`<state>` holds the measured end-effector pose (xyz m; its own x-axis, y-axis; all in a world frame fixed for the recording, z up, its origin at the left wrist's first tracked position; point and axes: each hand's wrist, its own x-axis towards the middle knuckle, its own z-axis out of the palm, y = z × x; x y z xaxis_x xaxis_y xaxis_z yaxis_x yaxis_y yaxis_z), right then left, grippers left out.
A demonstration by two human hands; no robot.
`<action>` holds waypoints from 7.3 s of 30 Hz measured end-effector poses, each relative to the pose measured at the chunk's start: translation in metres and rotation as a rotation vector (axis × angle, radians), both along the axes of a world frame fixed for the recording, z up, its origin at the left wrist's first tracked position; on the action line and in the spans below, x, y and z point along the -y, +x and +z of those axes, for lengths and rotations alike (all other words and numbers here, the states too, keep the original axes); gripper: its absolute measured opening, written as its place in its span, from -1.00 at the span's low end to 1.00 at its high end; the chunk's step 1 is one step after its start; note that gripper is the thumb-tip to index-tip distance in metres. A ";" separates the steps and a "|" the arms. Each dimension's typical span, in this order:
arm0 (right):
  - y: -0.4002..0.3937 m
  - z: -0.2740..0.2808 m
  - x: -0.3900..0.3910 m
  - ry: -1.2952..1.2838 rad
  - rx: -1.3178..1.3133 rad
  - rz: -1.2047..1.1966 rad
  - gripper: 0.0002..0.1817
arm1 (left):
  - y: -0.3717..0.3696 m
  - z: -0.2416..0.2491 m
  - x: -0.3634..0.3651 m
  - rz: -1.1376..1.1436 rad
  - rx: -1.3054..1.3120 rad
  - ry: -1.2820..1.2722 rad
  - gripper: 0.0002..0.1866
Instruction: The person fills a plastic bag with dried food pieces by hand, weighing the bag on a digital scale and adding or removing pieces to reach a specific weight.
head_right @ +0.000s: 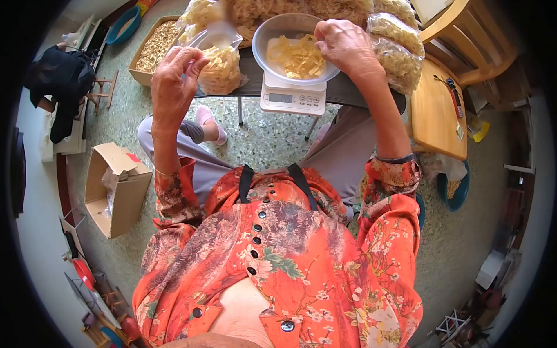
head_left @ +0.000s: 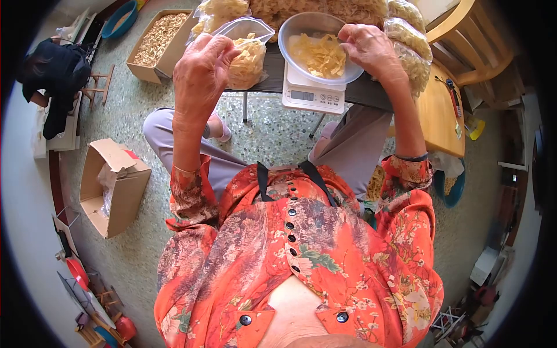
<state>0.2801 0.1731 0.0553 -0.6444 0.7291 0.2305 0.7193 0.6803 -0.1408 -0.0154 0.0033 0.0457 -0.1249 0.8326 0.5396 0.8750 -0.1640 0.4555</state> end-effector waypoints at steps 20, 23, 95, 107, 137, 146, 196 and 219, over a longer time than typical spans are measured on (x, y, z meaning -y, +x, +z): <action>-0.017 -0.011 -0.002 -0.280 -0.418 0.097 -0.87 | 0.007 -0.001 0.006 0.011 0.093 0.229 -0.90; -0.013 -0.019 -0.004 -0.294 -0.371 0.072 -0.85 | 0.012 0.001 0.008 0.008 0.194 0.181 -0.90; -0.070 0.023 0.034 -0.259 -0.908 0.269 -0.84 | 0.017 -0.005 0.013 0.080 0.193 0.258 -0.88; -0.031 -0.022 -0.002 -0.004 -0.219 0.189 -0.86 | 0.018 -0.003 0.015 0.095 0.134 0.220 -0.89; -0.071 0.041 0.043 -0.272 -0.721 0.299 -0.87 | 0.023 -0.001 0.016 0.047 0.255 0.239 -0.86; -0.131 0.028 0.057 0.100 -0.403 0.371 -0.81 | 0.022 -0.005 0.015 0.080 0.215 0.281 -0.85; -0.016 -0.011 -0.006 -0.109 -0.242 -0.090 -0.85 | 0.025 -0.004 0.013 0.084 0.106 0.232 -0.87; -0.149 -0.013 0.093 0.073 -0.881 0.149 -0.88 | 0.025 -0.004 0.016 0.106 0.169 0.301 -0.86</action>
<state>0.1309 0.0803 0.0426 -0.2982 0.6166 0.7286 0.2743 0.7865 -0.5533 0.0097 -0.0128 0.0412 -0.3103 0.6172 0.7231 0.8109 -0.2251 0.5402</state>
